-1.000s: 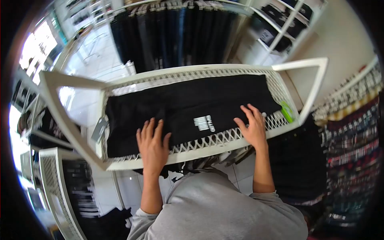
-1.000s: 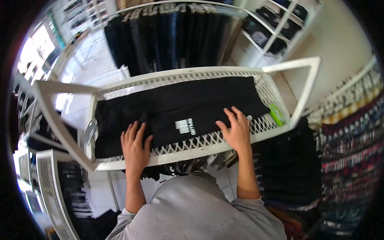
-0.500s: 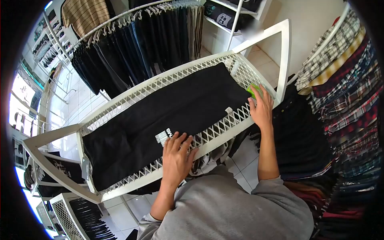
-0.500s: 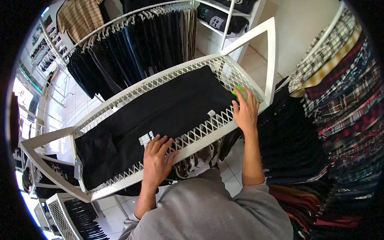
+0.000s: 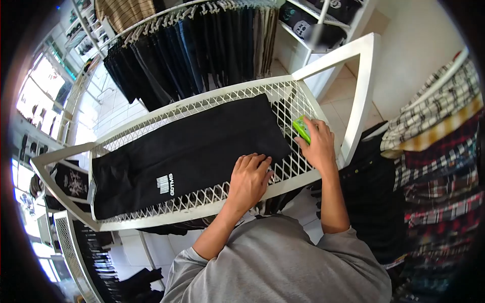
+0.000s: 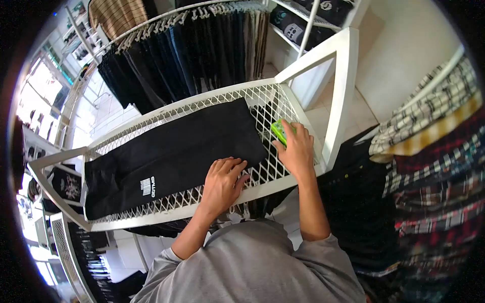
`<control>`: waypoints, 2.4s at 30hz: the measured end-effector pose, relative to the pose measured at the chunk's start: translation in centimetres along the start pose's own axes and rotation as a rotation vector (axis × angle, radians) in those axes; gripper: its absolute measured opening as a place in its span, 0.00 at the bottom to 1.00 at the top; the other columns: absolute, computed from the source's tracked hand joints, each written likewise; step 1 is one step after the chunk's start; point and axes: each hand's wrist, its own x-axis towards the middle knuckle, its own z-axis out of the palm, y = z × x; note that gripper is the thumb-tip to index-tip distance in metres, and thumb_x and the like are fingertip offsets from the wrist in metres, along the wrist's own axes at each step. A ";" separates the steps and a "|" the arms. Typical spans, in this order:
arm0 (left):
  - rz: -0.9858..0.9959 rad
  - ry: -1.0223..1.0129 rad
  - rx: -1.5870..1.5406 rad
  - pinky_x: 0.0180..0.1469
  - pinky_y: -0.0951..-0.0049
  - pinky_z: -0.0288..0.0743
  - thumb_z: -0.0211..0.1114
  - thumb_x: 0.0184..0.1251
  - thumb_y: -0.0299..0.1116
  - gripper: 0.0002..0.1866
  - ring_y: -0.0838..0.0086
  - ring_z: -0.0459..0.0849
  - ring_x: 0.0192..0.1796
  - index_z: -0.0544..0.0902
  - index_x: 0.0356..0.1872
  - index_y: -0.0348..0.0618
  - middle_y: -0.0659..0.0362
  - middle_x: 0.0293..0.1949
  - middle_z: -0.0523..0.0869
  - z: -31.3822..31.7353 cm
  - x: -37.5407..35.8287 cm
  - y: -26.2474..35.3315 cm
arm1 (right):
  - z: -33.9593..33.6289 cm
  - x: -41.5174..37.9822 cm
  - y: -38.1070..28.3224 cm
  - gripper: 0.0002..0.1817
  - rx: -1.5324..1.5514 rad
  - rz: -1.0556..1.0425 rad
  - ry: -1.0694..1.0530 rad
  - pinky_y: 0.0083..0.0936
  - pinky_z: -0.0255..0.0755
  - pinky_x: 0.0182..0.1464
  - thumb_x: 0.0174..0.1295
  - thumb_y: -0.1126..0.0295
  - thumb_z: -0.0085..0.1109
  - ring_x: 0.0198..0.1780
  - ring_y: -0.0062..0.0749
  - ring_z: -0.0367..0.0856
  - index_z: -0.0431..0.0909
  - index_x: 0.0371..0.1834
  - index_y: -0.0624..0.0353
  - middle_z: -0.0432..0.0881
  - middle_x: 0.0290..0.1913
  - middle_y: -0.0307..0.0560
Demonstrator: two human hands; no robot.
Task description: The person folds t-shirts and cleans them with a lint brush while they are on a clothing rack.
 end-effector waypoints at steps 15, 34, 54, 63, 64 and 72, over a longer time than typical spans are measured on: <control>-0.182 0.132 0.134 0.45 0.61 0.76 0.74 0.61 0.32 0.16 0.61 0.82 0.40 0.87 0.50 0.40 0.55 0.37 0.83 5.1 3.5 3.7 | 6.7 18.9 -4.3 0.18 0.070 -0.339 -0.467 0.42 0.76 0.62 0.64 0.55 0.70 0.59 0.49 0.83 0.87 0.50 0.55 0.87 0.51 0.54; -0.311 0.320 -0.097 0.45 0.64 0.80 0.74 0.61 0.27 0.13 0.56 0.85 0.38 0.84 0.45 0.35 0.50 0.35 0.84 2.2 3.2 4.5 | 6.3 21.4 -4.3 0.23 0.446 -0.262 -0.549 0.37 0.80 0.52 0.52 0.56 0.72 0.49 0.49 0.89 0.86 0.46 0.61 0.89 0.47 0.58; -0.748 1.286 -0.586 0.35 0.81 0.56 0.58 0.78 0.32 0.06 0.88 0.62 0.33 0.72 0.39 0.44 0.71 0.31 0.67 -21.8 -13.3 -10.8 | 8.6 21.0 -40.6 0.11 1.127 -0.695 -0.865 0.16 0.76 0.41 0.70 0.68 0.68 0.38 0.16 0.82 0.84 0.50 0.61 0.87 0.39 0.37; -1.083 1.322 0.221 0.30 0.69 0.70 0.67 0.73 0.32 0.11 0.74 0.75 0.25 0.77 0.46 0.38 0.58 0.25 0.79 -29.3 -23.2 -19.5 | 17.6 14.6 -59.6 0.22 0.767 -0.816 -0.508 0.46 0.77 0.51 0.74 0.50 0.58 0.49 0.64 0.86 0.81 0.52 0.61 0.88 0.42 0.66; -1.155 1.298 0.310 0.31 0.67 0.72 0.68 0.72 0.30 0.11 0.70 0.77 0.25 0.77 0.48 0.38 0.55 0.26 0.81 -29.5 -23.7 -20.1 | 19.0 13.9 -60.8 0.22 0.726 -0.824 -0.490 0.50 0.77 0.52 0.75 0.49 0.56 0.49 0.65 0.86 0.81 0.51 0.60 0.88 0.43 0.66; -1.225 0.963 0.876 0.53 0.59 0.74 0.67 0.69 0.30 0.12 0.59 0.80 0.51 0.86 0.51 0.46 0.54 0.44 0.84 -27.5 -25.0 -23.1 | 28.0 8.9 -61.4 0.21 0.591 -0.768 -0.332 0.48 0.77 0.53 0.71 0.50 0.60 0.50 0.57 0.86 0.83 0.50 0.58 0.88 0.46 0.57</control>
